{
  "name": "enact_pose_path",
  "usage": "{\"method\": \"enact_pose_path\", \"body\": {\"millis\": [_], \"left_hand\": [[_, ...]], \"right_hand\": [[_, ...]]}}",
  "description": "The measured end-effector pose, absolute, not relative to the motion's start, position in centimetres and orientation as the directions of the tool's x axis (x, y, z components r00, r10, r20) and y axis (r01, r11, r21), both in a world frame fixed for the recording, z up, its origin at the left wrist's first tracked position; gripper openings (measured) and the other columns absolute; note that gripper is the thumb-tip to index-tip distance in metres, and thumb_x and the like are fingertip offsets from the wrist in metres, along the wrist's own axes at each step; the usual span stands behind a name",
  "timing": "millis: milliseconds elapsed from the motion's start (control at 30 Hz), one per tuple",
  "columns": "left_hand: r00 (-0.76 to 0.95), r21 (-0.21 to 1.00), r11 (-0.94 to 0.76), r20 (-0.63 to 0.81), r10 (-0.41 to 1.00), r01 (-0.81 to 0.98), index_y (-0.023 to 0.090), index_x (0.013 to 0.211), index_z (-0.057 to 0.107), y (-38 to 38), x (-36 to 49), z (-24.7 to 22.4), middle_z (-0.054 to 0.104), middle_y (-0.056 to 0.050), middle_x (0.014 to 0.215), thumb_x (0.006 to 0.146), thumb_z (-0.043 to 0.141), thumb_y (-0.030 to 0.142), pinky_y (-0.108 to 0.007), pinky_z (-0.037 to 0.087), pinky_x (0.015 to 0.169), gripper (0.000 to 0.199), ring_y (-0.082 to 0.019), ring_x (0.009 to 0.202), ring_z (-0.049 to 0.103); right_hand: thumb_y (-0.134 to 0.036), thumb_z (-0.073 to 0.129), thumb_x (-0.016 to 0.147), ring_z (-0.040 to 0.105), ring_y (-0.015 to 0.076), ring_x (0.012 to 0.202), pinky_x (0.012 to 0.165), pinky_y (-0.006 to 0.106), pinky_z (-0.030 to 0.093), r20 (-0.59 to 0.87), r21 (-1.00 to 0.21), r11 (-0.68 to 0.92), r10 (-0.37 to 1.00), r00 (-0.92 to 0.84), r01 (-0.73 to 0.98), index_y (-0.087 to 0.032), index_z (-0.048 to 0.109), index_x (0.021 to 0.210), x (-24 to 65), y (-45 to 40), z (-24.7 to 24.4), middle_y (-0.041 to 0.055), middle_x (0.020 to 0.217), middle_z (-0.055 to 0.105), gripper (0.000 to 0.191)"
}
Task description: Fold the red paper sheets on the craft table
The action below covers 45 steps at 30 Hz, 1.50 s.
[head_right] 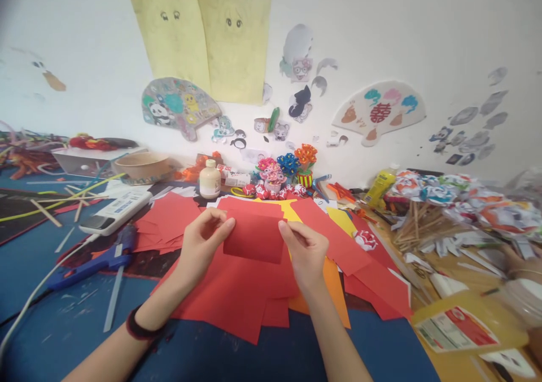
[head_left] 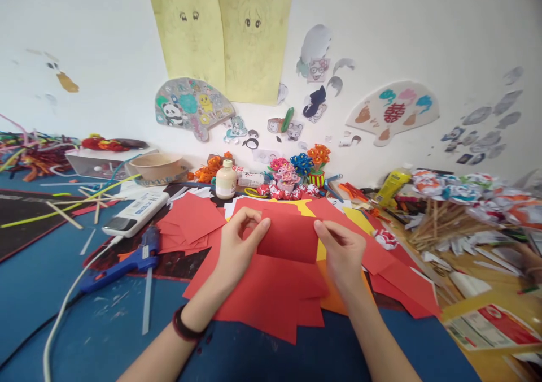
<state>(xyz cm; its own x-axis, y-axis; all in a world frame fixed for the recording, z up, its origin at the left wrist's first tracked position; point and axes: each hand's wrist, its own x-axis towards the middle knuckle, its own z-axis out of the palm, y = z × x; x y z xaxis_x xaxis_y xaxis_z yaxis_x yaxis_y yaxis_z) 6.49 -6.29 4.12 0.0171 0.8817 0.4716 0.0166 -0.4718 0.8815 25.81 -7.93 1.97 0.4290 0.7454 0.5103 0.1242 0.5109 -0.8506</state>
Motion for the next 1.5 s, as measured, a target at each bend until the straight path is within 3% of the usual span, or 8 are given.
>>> {"method": "enact_pose_path", "body": {"millis": [300,733,1067,1200,1300,1400,1500], "left_hand": [[-0.034,0.89,-0.395,0.398,0.917,-0.227,0.015,0.069,0.059,-6.2,6.4,4.0,0.055,0.001,0.072,0.074,0.075,0.03,-0.021,0.043,0.066,0.022,-0.01,0.069,0.051],[-0.023,0.893,-0.332,0.341,0.94,-0.303,0.014,0.071,0.058,-6.0,6.5,3.7,0.059,0.001,0.072,0.073,0.076,0.027,-0.018,0.044,0.066,0.022,-0.008,0.068,0.055],[-0.007,0.884,-0.262,0.281,0.96,-0.388,0.017,0.091,0.057,-5.8,6.5,3.7,0.061,0.002,0.072,0.068,0.08,0.022,-0.017,0.046,0.067,0.033,-0.007,0.066,0.056],[0.005,0.891,-0.332,0.351,0.936,-0.309,0.018,0.1,0.062,-5.9,6.3,3.8,0.06,0.002,0.071,0.072,0.077,0.023,-0.019,0.047,0.067,0.032,-0.008,0.067,0.056],[-0.003,0.862,-0.488,0.492,0.87,-0.136,0.021,0.11,0.065,-6.1,6.0,3.9,0.061,0.001,0.077,0.079,0.071,0.023,-0.022,0.048,0.071,0.031,-0.011,0.072,0.057],[-0.019,0.803,-0.593,0.594,0.804,0.057,0.022,0.104,0.07,-6.4,5.9,3.9,0.064,-0.002,0.085,0.083,0.066,0.022,-0.023,0.048,0.074,0.021,-0.011,0.074,0.057],[-0.016,0.794,-0.598,0.603,0.797,0.109,0.02,0.102,0.071,-6.5,6.0,3.8,0.065,-0.002,0.082,0.084,0.066,0.023,-0.023,0.049,0.072,0.019,-0.012,0.073,0.058]], "right_hand": [[-0.032,0.077,0.072,0.044,0.012,0.058,0.052,0.024,0.039,0.509,-0.852,0.511,0.752,0.418,0.118,-0.017,0.07,0.067,25.5,-7.9,1.7,-0.0009,0.06,0.053,0.017],[-0.028,0.075,0.075,0.048,0.0124,0.06,0.056,0.024,0.042,0.572,-0.819,0.519,0.701,0.426,0.245,-0.018,0.072,0.074,25.2,-8.4,1.7,-0.0007,0.064,0.057,0.011],[-0.029,0.072,0.078,0.048,0.0126,0.061,0.057,0.024,0.042,0.631,-0.775,0.522,0.661,0.406,0.356,-0.017,0.068,0.071,25.1,-8.7,2.2,-0.0004,0.065,0.056,0.014],[-0.029,0.071,0.079,0.047,0.0128,0.061,0.058,0.025,0.042,0.633,-0.773,0.523,0.666,0.394,0.358,-0.017,0.068,0.072,25.1,-8.7,2.2,-0.0001,0.066,0.056,0.015],[-0.029,0.071,0.078,0.047,0.013,0.061,0.058,0.025,0.042,0.629,-0.777,0.525,0.669,0.396,0.347,-0.017,0.068,0.072,25.1,-8.7,2.2,-0.0002,0.066,0.055,0.015],[-0.03,0.072,0.078,0.047,0.0127,0.06,0.057,0.025,0.042,0.62,-0.784,0.532,0.671,0.407,0.319,-0.016,0.067,0.07,24.9,-8.7,2.2,-0.0004,0.065,0.055,0.016],[-0.031,0.071,0.078,0.048,0.0132,0.061,0.057,0.025,0.044,0.614,-0.788,0.539,0.656,0.439,0.296,-0.016,0.068,0.072,24.7,-8.8,2.4,0.0001,0.066,0.056,0.016]]}}
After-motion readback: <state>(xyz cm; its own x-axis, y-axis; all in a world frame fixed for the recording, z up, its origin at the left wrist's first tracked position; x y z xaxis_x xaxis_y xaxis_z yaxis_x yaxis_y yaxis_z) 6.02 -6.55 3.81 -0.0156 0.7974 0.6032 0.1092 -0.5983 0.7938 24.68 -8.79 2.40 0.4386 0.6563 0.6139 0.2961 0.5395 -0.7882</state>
